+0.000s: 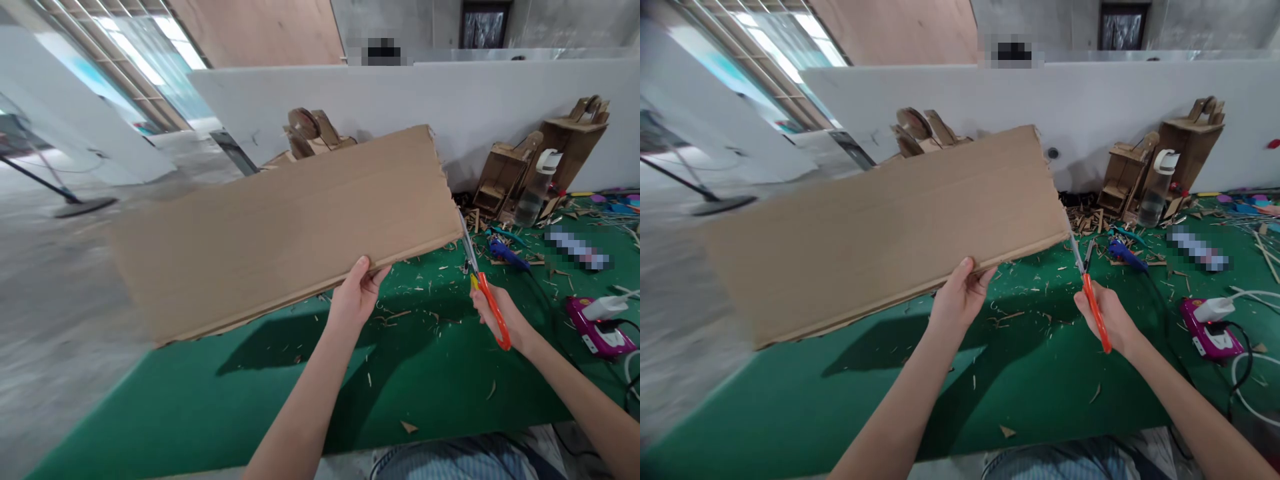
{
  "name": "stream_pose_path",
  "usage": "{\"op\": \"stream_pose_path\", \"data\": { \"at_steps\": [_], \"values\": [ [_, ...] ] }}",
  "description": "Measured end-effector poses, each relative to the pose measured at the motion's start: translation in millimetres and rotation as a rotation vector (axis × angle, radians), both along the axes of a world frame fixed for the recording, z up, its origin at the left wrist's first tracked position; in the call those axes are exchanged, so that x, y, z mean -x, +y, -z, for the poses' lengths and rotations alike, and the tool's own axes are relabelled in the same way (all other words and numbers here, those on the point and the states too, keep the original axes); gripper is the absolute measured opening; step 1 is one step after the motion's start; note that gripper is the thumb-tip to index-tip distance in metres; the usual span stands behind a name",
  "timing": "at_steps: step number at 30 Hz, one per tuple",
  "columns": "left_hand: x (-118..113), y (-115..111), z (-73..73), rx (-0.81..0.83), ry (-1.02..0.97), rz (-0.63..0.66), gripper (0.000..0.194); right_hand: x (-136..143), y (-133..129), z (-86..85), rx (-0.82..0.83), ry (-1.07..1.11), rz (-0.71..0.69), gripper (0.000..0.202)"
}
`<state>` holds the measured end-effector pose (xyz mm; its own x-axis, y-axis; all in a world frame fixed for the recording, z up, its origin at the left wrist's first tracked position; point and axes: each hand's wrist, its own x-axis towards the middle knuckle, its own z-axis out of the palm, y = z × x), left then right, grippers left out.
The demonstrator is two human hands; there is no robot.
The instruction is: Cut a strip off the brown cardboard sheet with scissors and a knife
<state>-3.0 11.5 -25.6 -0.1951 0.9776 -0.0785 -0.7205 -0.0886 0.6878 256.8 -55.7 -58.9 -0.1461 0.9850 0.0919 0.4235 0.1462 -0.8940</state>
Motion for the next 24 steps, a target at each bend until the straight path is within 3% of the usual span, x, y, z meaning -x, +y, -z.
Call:
{"op": "stream_pose_path", "data": {
  "at_steps": [8, 24],
  "values": [
    [8, 1, -11.1, 0.001, -0.036, -0.091, 0.010, -8, -14, -10.6, 0.010, -0.006, -0.198, 0.045],
    [-17, -5, -18.1, -0.055, -0.011, -0.067, 0.013, 21, -7, -7.5, 0.038, -0.014, -0.181, 0.049]
  ]
}}
